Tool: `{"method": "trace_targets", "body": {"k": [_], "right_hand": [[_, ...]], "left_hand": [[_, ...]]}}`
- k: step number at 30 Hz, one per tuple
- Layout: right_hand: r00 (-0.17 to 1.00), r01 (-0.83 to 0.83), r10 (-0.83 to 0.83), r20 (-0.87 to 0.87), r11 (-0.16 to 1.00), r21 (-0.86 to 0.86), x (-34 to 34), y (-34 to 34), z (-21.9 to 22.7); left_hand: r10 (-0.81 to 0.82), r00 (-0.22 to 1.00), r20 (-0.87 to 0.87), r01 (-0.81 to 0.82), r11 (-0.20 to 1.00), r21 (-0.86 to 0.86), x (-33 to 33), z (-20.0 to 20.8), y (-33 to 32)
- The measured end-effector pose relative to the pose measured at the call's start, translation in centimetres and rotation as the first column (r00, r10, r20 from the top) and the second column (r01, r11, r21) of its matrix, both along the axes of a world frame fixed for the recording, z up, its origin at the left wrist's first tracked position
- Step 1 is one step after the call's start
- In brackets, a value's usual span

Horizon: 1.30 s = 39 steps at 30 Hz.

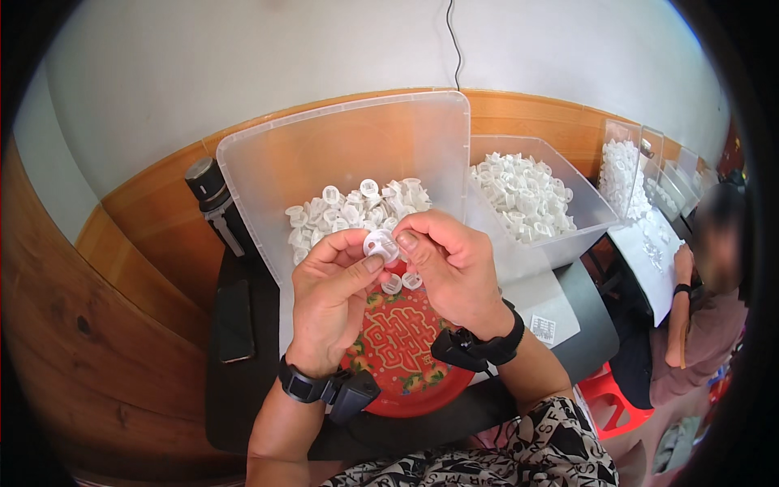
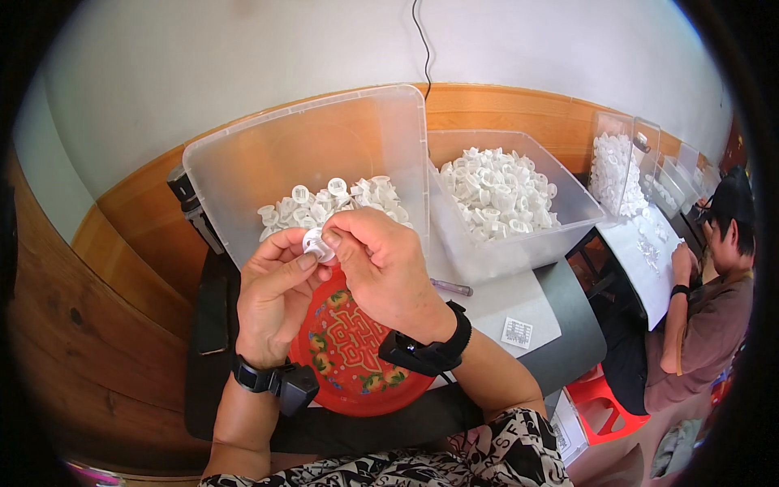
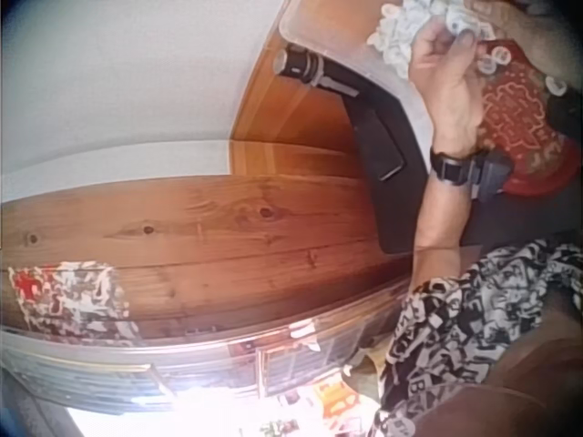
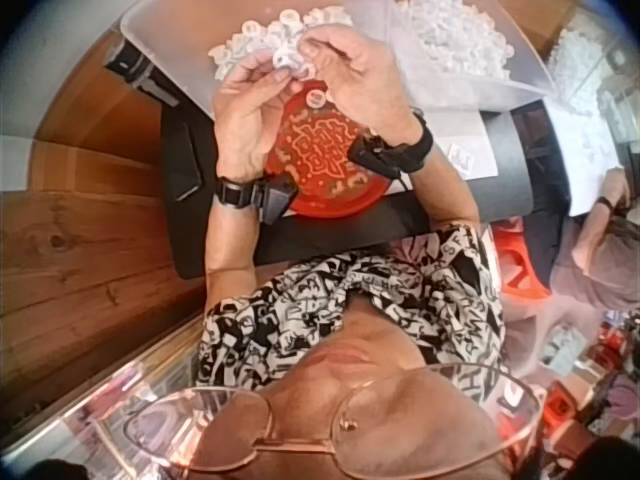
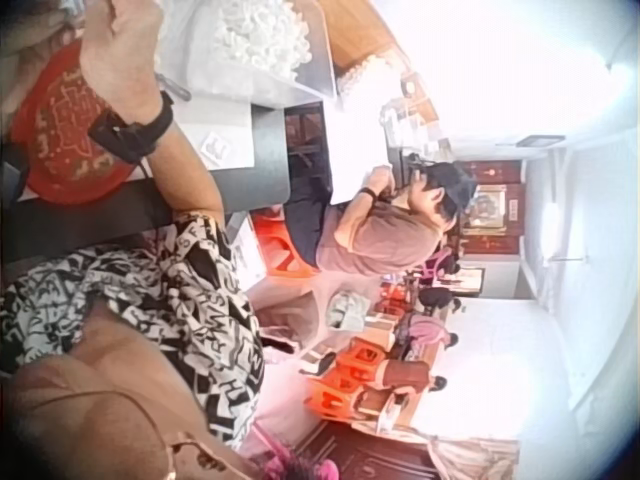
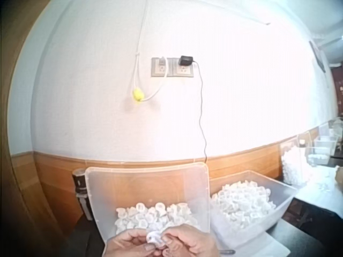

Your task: Sorting and inspecting small white plastic components on a red tray.

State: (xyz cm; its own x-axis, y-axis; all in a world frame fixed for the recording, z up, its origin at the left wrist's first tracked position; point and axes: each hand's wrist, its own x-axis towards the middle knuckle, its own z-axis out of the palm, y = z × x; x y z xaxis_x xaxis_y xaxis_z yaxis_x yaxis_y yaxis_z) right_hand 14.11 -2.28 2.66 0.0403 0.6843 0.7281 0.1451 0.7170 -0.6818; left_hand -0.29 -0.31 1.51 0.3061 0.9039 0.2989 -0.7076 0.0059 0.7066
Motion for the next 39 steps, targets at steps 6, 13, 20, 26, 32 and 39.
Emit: {"method": "trace_targets", "body": {"k": [6,13,20,26,32,39], "right_hand": [[0.983,0.131,-0.151,0.108,0.976,0.171,-0.1,-0.3,0.4],[0.978,0.153,-0.179,0.106,0.964,0.216,-0.7,-0.3,0.2],[0.968,0.178,-0.214,0.132,0.955,0.236,-0.8,-0.4,0.2],[0.966,0.194,-0.231,0.119,0.945,0.263,-1.0,-0.2,0.0],[0.958,0.214,-0.259,0.121,0.931,0.296,-1.0,-0.2,0.0],[0.943,0.243,-0.297,0.148,0.922,0.3,-0.9,-0.2,-0.1]], "left_hand": [[0.001,0.999,-0.041,-0.001,1.0,-0.011,0.0,0.0,-0.1],[0.164,0.985,-0.048,-0.159,0.983,0.092,0.4,-0.2,-0.4],[0.272,0.96,-0.064,-0.259,0.952,0.165,0.8,0.1,-0.8],[0.289,0.955,-0.069,-0.269,0.94,0.208,0.8,0.0,-0.7],[0.299,0.949,-0.098,-0.277,0.942,0.191,0.9,0.2,-0.9],[0.308,0.946,-0.102,-0.284,0.938,0.2,1.0,0.0,-0.7]]}}
